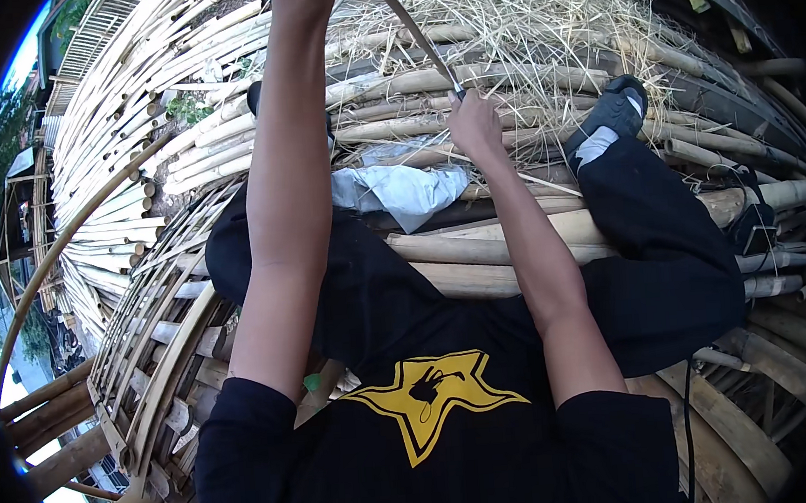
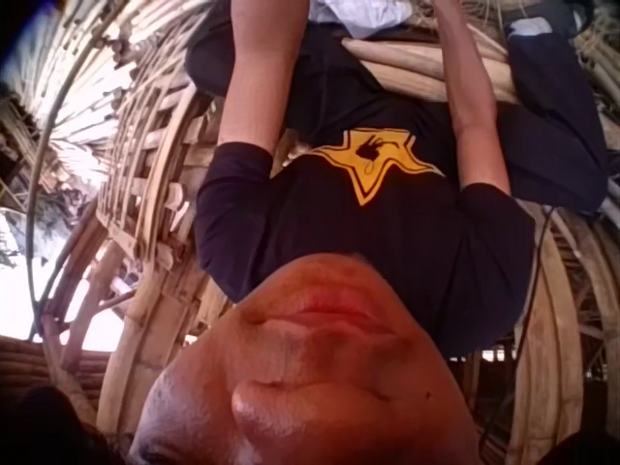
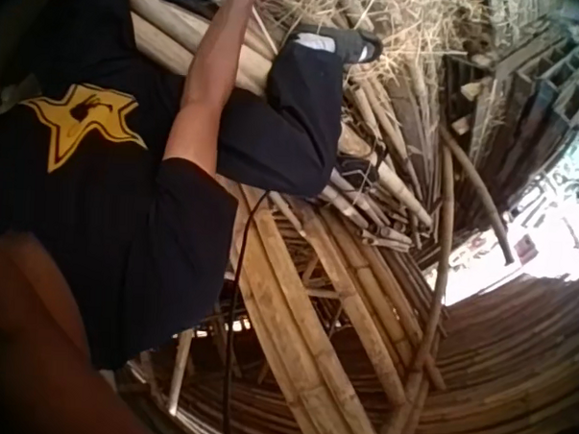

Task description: The person is using a knife to shave a thin strip of bamboo by hand while sitting on a pile of bamboo poles.

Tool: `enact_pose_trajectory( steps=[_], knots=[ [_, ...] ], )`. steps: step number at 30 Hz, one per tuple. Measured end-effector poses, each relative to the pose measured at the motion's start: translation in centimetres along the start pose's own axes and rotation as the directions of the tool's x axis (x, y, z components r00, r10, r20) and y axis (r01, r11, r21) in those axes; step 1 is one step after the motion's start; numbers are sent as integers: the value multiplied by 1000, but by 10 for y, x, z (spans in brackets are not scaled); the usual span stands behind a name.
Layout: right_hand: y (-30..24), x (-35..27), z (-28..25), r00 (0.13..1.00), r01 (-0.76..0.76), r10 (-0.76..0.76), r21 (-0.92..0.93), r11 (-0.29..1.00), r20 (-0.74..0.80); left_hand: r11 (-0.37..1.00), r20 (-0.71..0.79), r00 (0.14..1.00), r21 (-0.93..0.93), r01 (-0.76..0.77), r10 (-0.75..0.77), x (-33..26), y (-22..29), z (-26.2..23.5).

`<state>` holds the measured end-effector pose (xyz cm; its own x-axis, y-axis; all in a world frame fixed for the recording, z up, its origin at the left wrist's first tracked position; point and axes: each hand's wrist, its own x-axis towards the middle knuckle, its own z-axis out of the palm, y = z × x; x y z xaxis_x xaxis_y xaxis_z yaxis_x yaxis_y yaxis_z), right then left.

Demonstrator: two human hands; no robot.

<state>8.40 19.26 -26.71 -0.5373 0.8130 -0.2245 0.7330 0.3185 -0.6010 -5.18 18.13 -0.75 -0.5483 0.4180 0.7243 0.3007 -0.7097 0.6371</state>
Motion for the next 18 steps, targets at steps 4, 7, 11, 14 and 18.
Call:
enact_pose_trajectory(
  steps=[4,7,11,14,18],
  knots=[
    [-29,-6,-40,998,2,2,-74,997,59,994,73,995,-84,-66,72,-7,-8,18],
    [-35,27,-73,967,119,-63,-220,968,249,992,107,994,-126,-11,24,-16,-1,19],
    [-63,58,-100,910,184,-42,-311,933,412,991,101,987,38,-130,125,-21,-2,27],
    [-67,69,-114,851,129,-52,-112,985,523,997,116,990,-30,-71,74,-19,-3,21],
    [-68,75,-122,757,-70,-25,119,990,653,998,90,994,-23,-62,64,-20,-1,25]
  ],
)
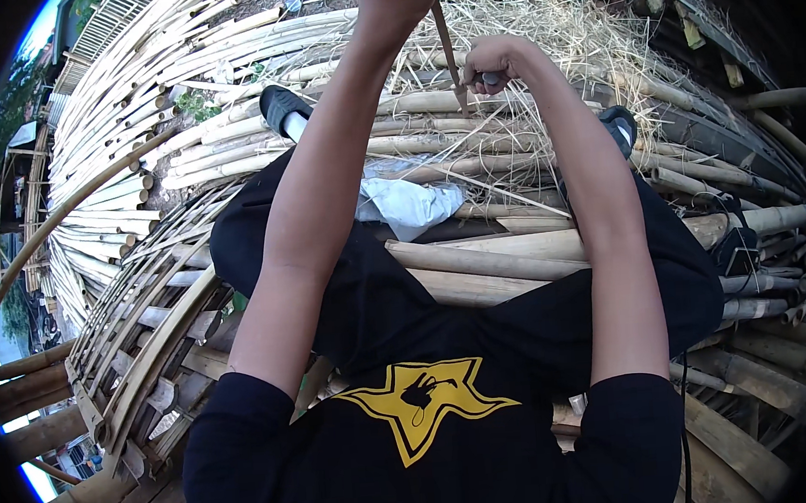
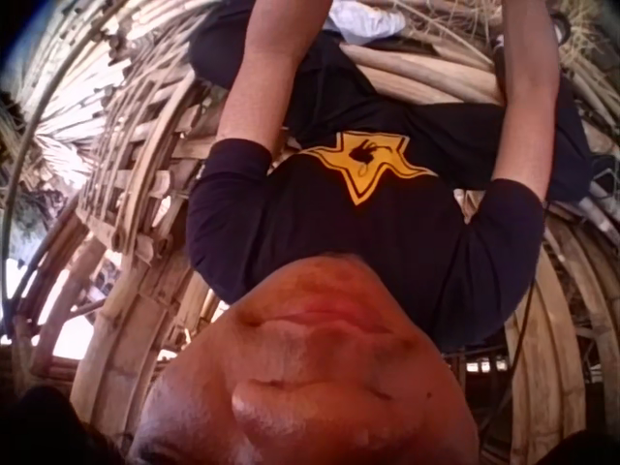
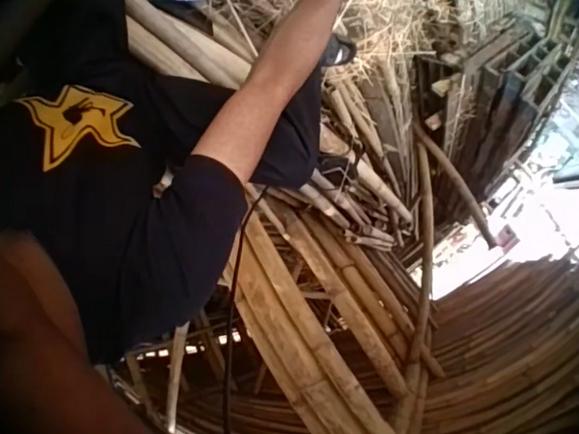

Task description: The person is using a knife to shave a thin strip of bamboo by hand while sitting on a pile of bamboo poles.

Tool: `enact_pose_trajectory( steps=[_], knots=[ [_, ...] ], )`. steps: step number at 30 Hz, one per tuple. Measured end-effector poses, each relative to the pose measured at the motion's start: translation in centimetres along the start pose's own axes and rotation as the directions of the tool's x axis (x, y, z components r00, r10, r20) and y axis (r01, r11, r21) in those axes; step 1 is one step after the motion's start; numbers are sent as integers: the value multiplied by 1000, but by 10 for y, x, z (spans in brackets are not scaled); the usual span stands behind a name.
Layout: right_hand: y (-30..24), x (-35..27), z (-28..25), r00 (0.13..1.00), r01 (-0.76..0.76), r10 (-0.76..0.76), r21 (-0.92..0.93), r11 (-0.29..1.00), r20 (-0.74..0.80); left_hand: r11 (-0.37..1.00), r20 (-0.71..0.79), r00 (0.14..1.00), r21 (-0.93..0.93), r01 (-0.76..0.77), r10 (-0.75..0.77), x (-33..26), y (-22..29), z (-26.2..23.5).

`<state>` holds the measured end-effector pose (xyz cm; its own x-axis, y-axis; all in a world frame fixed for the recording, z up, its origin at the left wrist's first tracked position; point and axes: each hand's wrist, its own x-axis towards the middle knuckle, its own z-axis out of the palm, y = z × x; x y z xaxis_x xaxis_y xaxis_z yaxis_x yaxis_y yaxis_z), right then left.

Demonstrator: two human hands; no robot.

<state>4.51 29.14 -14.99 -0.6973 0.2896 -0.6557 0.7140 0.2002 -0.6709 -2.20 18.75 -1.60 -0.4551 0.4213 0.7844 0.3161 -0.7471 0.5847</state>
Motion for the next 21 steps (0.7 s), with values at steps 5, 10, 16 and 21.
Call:
enact_pose_trajectory(
  steps=[5,10,16,21],
  knots=[
    [6,5,-1,993,-115,112,343,932,31,999,-25,999,39,30,-29,-2,6,-2],
    [3,11,3,981,-188,192,130,974,-24,999,-3,1000,-39,6,-6,-2,-1,-4],
    [71,9,68,825,333,-340,-98,938,-450,991,-194,975,-97,91,-109,17,-2,-54],
    [135,46,111,720,369,-510,-362,856,-471,974,-197,956,-107,201,-219,22,1,-85]
  ],
)
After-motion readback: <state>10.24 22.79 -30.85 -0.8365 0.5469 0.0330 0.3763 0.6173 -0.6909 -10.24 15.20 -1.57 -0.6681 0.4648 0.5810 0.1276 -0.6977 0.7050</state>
